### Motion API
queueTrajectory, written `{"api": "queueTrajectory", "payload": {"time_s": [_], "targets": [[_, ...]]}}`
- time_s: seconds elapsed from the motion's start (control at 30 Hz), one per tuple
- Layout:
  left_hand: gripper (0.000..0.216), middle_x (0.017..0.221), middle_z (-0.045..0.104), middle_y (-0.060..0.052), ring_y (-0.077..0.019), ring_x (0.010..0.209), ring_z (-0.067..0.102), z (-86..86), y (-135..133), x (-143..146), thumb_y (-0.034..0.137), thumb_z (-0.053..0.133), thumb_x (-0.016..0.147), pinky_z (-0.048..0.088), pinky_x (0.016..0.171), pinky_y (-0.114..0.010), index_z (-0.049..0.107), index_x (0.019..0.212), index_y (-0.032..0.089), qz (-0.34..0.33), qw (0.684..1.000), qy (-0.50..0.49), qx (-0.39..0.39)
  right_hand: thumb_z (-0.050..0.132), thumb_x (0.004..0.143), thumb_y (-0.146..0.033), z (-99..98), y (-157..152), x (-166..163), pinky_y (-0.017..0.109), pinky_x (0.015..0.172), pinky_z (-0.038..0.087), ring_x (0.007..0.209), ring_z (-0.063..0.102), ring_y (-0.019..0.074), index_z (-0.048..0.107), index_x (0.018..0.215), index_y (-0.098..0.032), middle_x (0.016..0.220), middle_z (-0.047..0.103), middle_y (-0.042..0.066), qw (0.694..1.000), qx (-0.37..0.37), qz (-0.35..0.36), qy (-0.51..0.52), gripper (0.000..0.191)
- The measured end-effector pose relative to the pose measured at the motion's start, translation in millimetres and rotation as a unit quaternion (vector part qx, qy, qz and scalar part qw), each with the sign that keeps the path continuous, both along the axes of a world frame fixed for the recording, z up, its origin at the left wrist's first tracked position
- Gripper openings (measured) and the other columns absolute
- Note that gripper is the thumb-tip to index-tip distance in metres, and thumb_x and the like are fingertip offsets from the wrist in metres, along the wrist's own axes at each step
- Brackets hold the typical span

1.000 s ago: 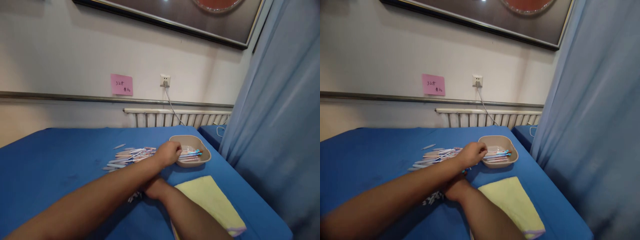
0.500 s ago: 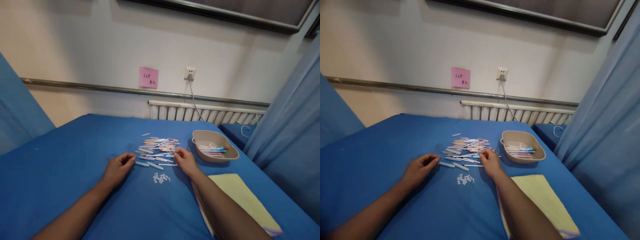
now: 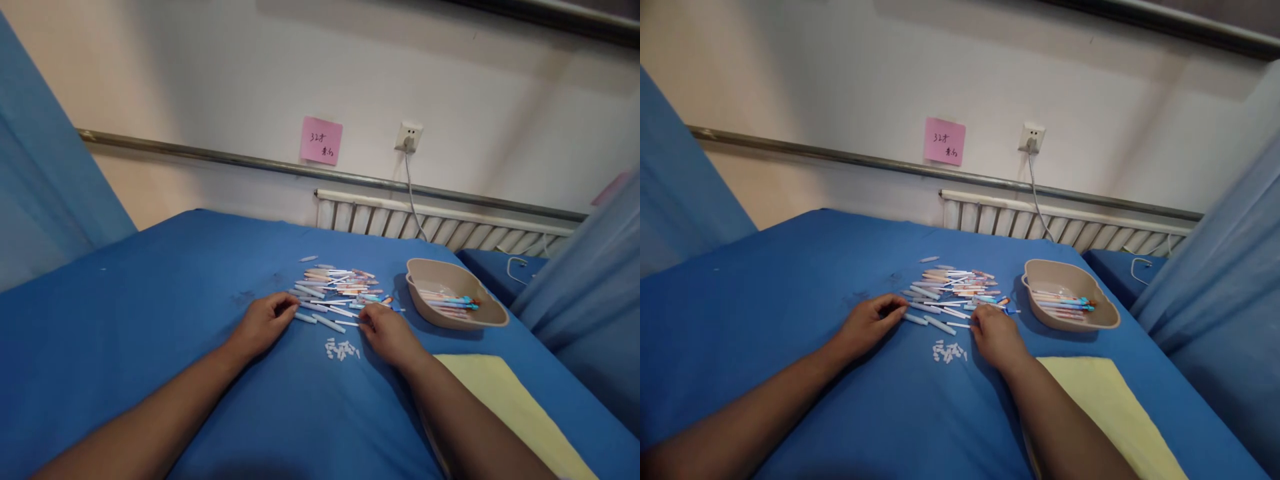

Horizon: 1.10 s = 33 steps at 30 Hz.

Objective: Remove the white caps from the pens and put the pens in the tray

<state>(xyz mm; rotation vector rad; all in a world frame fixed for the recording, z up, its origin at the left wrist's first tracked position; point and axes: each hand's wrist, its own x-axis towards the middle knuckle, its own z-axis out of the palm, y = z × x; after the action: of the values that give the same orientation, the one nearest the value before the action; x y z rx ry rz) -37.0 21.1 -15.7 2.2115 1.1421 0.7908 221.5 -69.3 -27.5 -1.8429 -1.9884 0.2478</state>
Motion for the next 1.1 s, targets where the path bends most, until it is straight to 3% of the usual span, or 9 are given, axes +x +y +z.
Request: {"api": "queueTrajectory", "payload": {"time_s": [0.13,0.27,0.5,0.7,0.97,1.1], "targets": [[0.025,0.104,0.066,-0.004,-0.0223,0.100,0.057,4.0,-1,-3,0.033,0.054,0.080,0.040,0.092,-0.036,0.065,0.099,0.022,-0.060,0.989,0.115,0.067,0.052,0.082,-0.019,3.6,-2,1,0.027,0.078,0.039,0.090,0.058,0.0202,0.060,0.091,-0.018,0.096,0.065,0.007,0.998,-0.026,0.003,-0.061,0.013],[0.021,0.103,0.064,-0.005,-0.0240,0.099,0.054,5.3,-2,-3,0.031,0.054,0.081,0.038,0.092,-0.038,0.063,0.097,0.022,-0.063,0.977,0.187,0.084,0.049,0.084,-0.019,7.3,-4,-1,0.028,0.081,0.038,0.094,0.058,0.0215,0.059,0.098,-0.017,0.100,0.065,0.010,0.995,-0.037,0.011,-0.090,0.018],[0.014,0.089,0.062,-0.004,-0.0231,0.088,0.053,4.5,0,-4,0.033,0.053,0.081,0.040,0.080,-0.033,0.060,0.086,0.021,-0.057,0.983,0.165,0.058,0.046,0.084,-0.015,10.5,-5,-3,0.028,0.079,0.038,0.092,0.059,0.0214,0.058,0.097,-0.017,0.096,0.066,0.011,0.995,-0.046,0.026,-0.085,0.018],[0.023,0.089,0.063,-0.003,-0.0219,0.086,0.055,4.3,1,-6,0.040,0.048,0.085,0.040,0.077,-0.031,0.060,0.088,0.021,-0.050,0.990,0.129,0.008,0.048,0.081,-0.017,4.1,-3,-2,0.024,0.071,0.039,0.079,0.059,0.0168,0.056,0.092,-0.018,0.088,0.066,0.006,0.999,-0.002,0.031,0.020,0.014],[0.027,0.081,0.063,0.000,-0.0187,0.077,0.056,10.4,-4,-1,0.044,0.047,0.084,0.040,0.068,-0.027,0.058,0.085,0.020,-0.037,0.993,0.087,-0.067,0.042,0.086,-0.030,-3.7,8,13,0.025,0.058,0.037,0.064,0.059,0.0170,0.057,0.087,-0.021,0.076,0.067,0.002,0.979,0.047,-0.117,0.159,0.018],[0.026,0.080,0.061,0.000,-0.0177,0.075,0.055,9.1,-4,-1,0.044,0.047,0.083,0.039,0.066,-0.026,0.057,0.084,0.019,-0.036,0.993,0.083,-0.071,0.042,0.085,-0.036,-8.9,12,22,0.024,0.052,0.038,0.057,0.057,0.0163,0.059,0.085,-0.022,0.072,0.067,0.002,0.964,0.059,-0.156,0.207,0.022]]}}
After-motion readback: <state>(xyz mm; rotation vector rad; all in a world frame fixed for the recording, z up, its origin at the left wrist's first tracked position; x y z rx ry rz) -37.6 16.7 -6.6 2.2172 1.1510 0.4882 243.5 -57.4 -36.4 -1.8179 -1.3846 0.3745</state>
